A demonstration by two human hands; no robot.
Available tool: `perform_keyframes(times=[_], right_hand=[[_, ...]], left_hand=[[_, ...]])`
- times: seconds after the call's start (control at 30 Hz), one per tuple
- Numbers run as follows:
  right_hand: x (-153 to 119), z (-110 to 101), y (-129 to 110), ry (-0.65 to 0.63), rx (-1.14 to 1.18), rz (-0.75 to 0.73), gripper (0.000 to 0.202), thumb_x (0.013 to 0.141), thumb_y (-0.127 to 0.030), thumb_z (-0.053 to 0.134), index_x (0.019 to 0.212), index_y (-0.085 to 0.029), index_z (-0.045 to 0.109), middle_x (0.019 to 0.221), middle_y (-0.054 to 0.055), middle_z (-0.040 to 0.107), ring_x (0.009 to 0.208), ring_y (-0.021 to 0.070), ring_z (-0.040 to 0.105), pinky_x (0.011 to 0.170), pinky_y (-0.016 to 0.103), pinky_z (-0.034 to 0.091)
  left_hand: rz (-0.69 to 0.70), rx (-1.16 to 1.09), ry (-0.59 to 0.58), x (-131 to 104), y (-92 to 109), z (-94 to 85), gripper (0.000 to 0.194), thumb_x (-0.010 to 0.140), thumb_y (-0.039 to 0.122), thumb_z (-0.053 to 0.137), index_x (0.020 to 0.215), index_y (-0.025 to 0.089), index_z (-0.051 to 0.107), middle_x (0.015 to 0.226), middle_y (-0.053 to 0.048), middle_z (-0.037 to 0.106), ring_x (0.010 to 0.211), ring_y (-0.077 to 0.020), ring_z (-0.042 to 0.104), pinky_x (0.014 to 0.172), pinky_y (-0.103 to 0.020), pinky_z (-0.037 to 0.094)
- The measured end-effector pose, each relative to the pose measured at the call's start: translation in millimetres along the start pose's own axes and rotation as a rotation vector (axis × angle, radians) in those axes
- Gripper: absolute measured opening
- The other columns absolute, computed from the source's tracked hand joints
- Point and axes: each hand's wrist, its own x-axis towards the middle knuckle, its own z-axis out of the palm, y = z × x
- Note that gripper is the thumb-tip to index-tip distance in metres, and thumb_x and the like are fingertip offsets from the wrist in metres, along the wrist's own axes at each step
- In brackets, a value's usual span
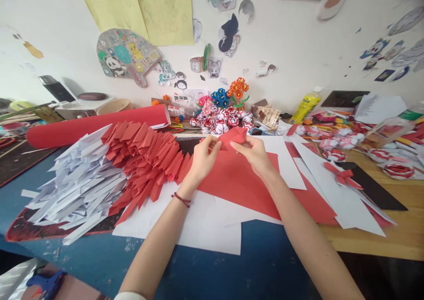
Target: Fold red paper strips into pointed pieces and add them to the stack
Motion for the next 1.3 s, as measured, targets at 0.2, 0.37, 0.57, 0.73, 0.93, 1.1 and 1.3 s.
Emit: perform_keyframes(times=[0.2, 0.37, 0.57, 0.73, 0.93, 1.1, 1.3], right_hand=[[0, -10, -7, -0.256, -0.076, 0.107, 0.051, 0.071, -0.051, 0.078, 0.112, -0.021, 0.07, 0.116, 0.008, 0.07, 0.11, 0.0261, 0.062, 0.094, 0.037, 0.047], [4, -12, 5, -0.209, -0.119, 0.042, 0.036, 0.075, -0.05, 0.075, 0.096, -0.021, 0.075, 0.103, 0.008, 0.073, 0.1, 0.0246, 0.066, 0.093, 0.038, 0.047], [4, -5, 13, -0.05, -0.059, -0.006, 0.026, 0.073, -0.041, 0.077, 0.085, -0.018, 0.075, 0.089, 0.007, 0.075, 0.087, 0.0226, 0.068, 0.083, 0.035, 0.051], [3, -8, 5, -0.037, -0.042, 0.044, 0.027, 0.069, -0.04, 0.08, 0.084, -0.018, 0.074, 0.087, 0.006, 0.074, 0.083, 0.0205, 0.067, 0.08, 0.033, 0.051], [-1, -8, -3, -0.203, -0.025, 0.116, 0.037, 0.071, -0.045, 0.079, 0.095, -0.017, 0.073, 0.079, 0.004, 0.071, 0.061, 0.0143, 0.061, 0.062, 0.03, 0.051], [-1, -4, -1, -0.208, -0.065, 0.053, 0.032, 0.076, -0.045, 0.074, 0.091, -0.016, 0.074, 0.083, 0.005, 0.071, 0.064, 0.014, 0.059, 0.061, 0.029, 0.05], [0, -4, 2, -0.166, -0.105, -0.023, 0.029, 0.079, -0.045, 0.071, 0.089, -0.018, 0.076, 0.091, 0.006, 0.073, 0.081, 0.0194, 0.065, 0.073, 0.031, 0.051]], left_hand=[[-0.021, 0.031, 0.033, 4, -8, -11.8, 0.023, 0.092, 0.037, 0.053, 0.083, 0.018, 0.06, 0.069, 0.001, 0.061, 0.062, -0.011, 0.055, 0.063, -0.022, 0.041], [0.035, 0.171, -0.157, 3, -7, -14.6, 0.021, 0.089, 0.038, 0.059, 0.084, 0.02, 0.067, 0.066, 0.002, 0.064, 0.062, -0.0117, 0.055, 0.063, -0.023, 0.04], [-0.044, -0.01, -0.083, 2, 0, -11.6, 0.026, 0.083, 0.039, 0.067, 0.099, 0.019, 0.063, 0.065, 0.003, 0.063, 0.06, -0.0105, 0.058, 0.062, -0.022, 0.043], [0.004, -0.037, -0.026, 2, 2, -15.0, 0.026, 0.082, 0.027, 0.068, 0.106, 0.021, 0.061, 0.081, 0.001, 0.069, 0.071, -0.0108, 0.063, 0.07, -0.022, 0.046], [0.11, 0.08, -0.036, 1, 4, -13.7, 0.016, 0.088, 0.019, 0.057, 0.102, 0.021, 0.064, 0.094, 0.0, 0.069, 0.077, -0.0099, 0.06, 0.069, -0.021, 0.045], [0.102, 0.091, -0.048, 0, 8, -12.2, 0.015, 0.089, 0.019, 0.056, 0.102, 0.021, 0.063, 0.093, 0.0, 0.07, 0.074, -0.0098, 0.06, 0.068, -0.021, 0.046], [0.212, 0.283, -0.099, -3, 7, -12.8, 0.022, 0.088, 0.021, 0.06, 0.11, 0.022, 0.06, 0.1, -0.002, 0.069, 0.078, -0.0122, 0.062, 0.07, -0.023, 0.046]])
